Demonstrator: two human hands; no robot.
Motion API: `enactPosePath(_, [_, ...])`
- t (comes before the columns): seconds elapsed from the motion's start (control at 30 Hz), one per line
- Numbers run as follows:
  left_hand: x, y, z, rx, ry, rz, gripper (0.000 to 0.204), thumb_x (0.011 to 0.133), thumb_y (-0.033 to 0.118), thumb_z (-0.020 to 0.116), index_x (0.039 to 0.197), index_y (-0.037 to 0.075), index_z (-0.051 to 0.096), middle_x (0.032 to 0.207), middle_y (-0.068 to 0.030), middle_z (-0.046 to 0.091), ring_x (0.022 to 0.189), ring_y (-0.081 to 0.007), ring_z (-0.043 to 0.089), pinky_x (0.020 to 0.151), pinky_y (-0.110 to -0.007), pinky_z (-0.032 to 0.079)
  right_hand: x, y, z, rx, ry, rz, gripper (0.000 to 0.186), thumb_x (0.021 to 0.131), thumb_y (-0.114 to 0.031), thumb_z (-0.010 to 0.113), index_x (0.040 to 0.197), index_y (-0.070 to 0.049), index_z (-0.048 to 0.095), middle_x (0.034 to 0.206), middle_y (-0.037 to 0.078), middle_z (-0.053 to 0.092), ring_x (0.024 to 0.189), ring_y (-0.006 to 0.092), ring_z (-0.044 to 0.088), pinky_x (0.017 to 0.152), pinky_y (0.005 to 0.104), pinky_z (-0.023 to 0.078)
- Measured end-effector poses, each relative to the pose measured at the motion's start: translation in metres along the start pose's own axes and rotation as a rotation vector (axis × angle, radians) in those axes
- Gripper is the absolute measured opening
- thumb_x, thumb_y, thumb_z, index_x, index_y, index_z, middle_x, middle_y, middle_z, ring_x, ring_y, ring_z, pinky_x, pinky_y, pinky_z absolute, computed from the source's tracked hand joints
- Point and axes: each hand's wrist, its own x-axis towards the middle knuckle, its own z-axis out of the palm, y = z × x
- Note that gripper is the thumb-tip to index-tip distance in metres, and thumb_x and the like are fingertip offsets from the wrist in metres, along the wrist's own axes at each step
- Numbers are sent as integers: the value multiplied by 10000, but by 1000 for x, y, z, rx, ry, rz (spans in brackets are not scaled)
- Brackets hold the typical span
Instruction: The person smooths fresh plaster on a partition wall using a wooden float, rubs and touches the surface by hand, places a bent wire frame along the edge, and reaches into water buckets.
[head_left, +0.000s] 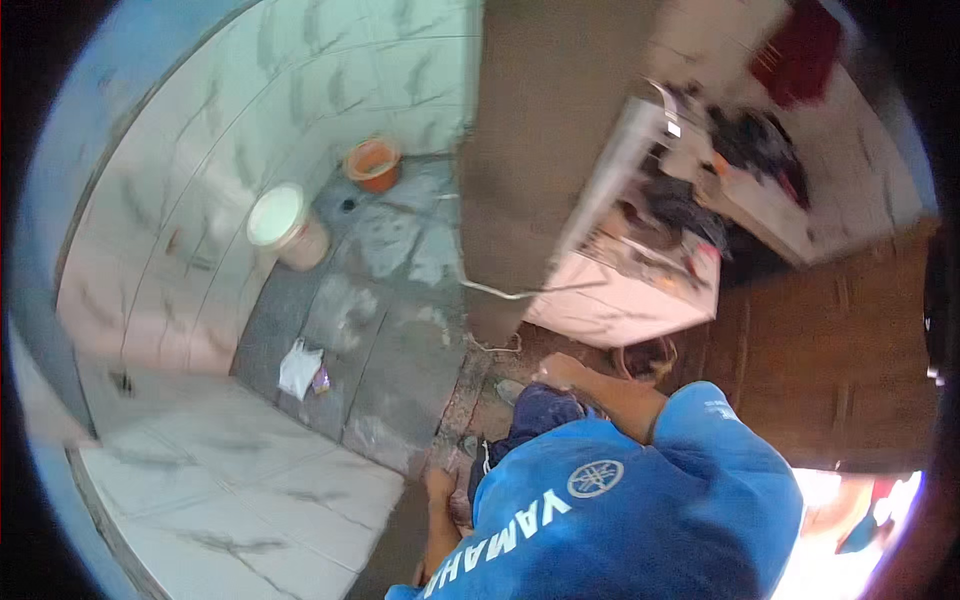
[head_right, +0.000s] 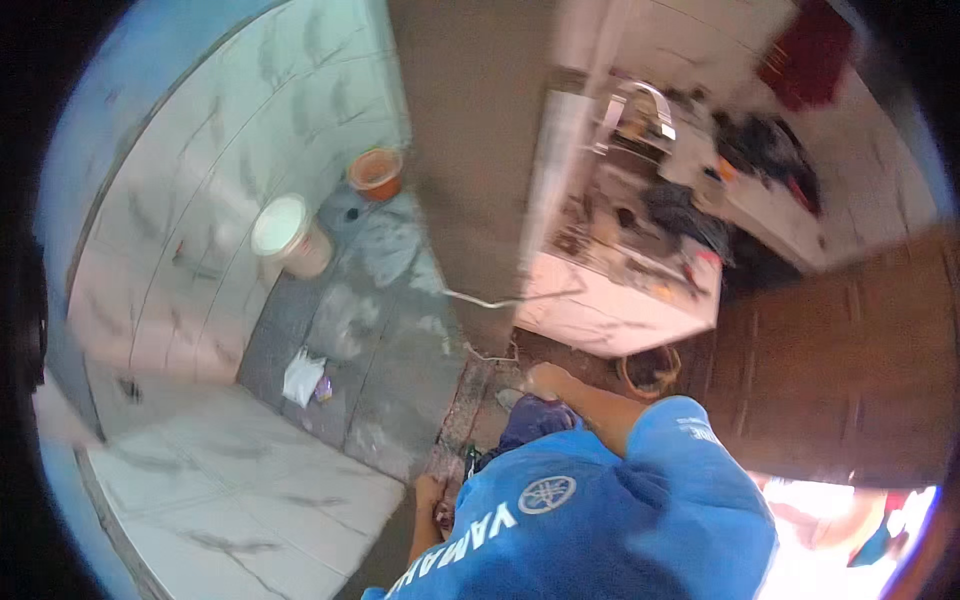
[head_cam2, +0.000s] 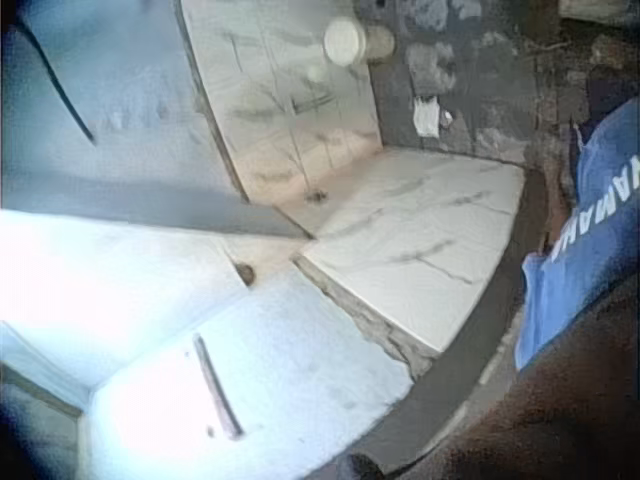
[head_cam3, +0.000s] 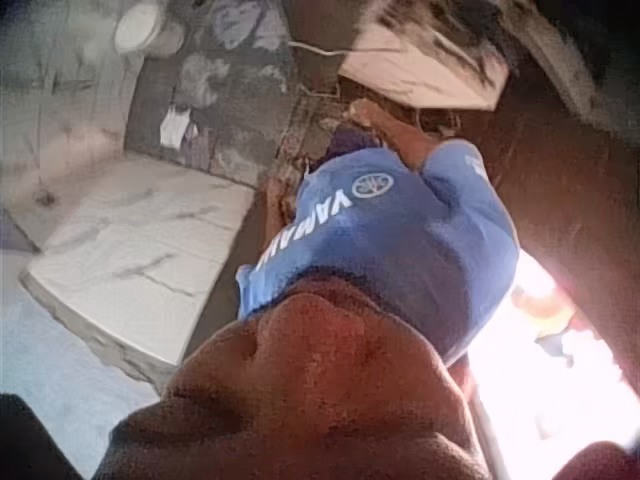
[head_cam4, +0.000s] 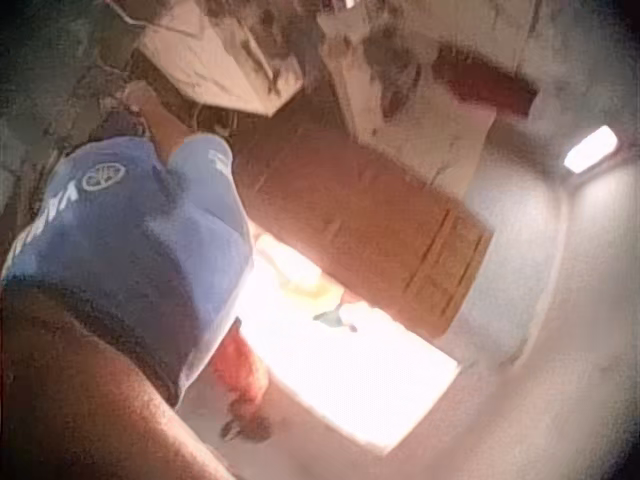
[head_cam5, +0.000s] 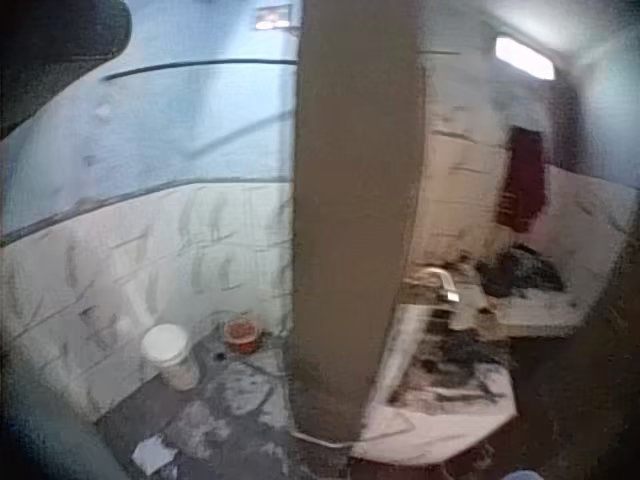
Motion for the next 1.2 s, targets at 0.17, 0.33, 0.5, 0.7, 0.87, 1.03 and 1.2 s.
enactPosePath(0.17, [19, 43, -67, -404, -44, 472, 332, 877, 240, 681, 1141, 40, 699, 967, -193, 719, 876, -283, 698, 748, -384, 544, -11, 25, 33, 177, 366, 45, 372, 873, -346, 570, 884, -10, 731, 934, 241, 707, 921, 414, 682, 860, 485, 529])
enactPosePath(0.33, [30, 19, -82, -152, -414, 460, 354, 910, 279, 646, 1172, 47, 699, 1018, -124, 734, 872, -241, 685, 764, -374, 530, -28, 62, -18, 590, 1028, 423, 247, 879, -273, 646, 958, -45, 695, 977, 199, 698, 948, 392, 656, 839, 481, 513])
enactPosePath(0.5, [33, 36, -94, 112, -546, 405, 406, 909, 345, 640, 1173, 40, 690, 1056, -153, 722, 944, -284, 678, 812, -391, 528, -57, 131, -112, 526, 1431, 550, 241, 845, -221, 717, 1007, -48, 671, 1006, 171, 669, 999, 374, 618, 885, 461, 488])
enactPosePath(0.7, [58, 99, -130, 170, -551, 310, 475, 908, 423, 632, 1175, 33, 680, 1101, -189, 708, 1030, -334, 670, 870, -412, 526, -74, 272, -202, 270, 1525, 814, 566, 815, -243, 760, 1297, -65, 522, 1319, 185, 521, 1228, 382, 490, 1012, 472, 425])
enactPosePath(0.87, [76, 85, -131, 63, -267, 423, 513, 879, 406, 697, 1267, 88, 587, 1210, -194, 651, 1094, -336, 633, 903, -421, 528, -60, 369, -280, -4, 1199, 1092, 1047, 771, -432, 805, 1582, -149, 207, 1579, 178, 287, 1440, 355, 313, 1098, 488, 365])
enactPosePath(1.03, [55, 47, -157, -412, -201, 116, 705, 867, 367, 787, 1446, 151, 447, 1229, -126, 607, 973, -252, 632, 843, -391, 551, -32, 410, -309, -85, 1011, 1179, 967, 836, -490, 714, 1594, -202, 188, 1617, 116, 259, 1461, 309, 300, 1117, 505, 348])
enactPosePath(1.2, [95, 39, -207, -299, -135, 59, 598, 908, 304, 745, 1413, 138, 471, 1229, -118, 590, 974, -220, 595, 727, -363, 546, -39, 430, -317, -51, 1227, 1053, 431, 980, -252, 538, 1398, -151, 510, 1431, 89, 510, 1311, 302, 489, 987, 492, 472])
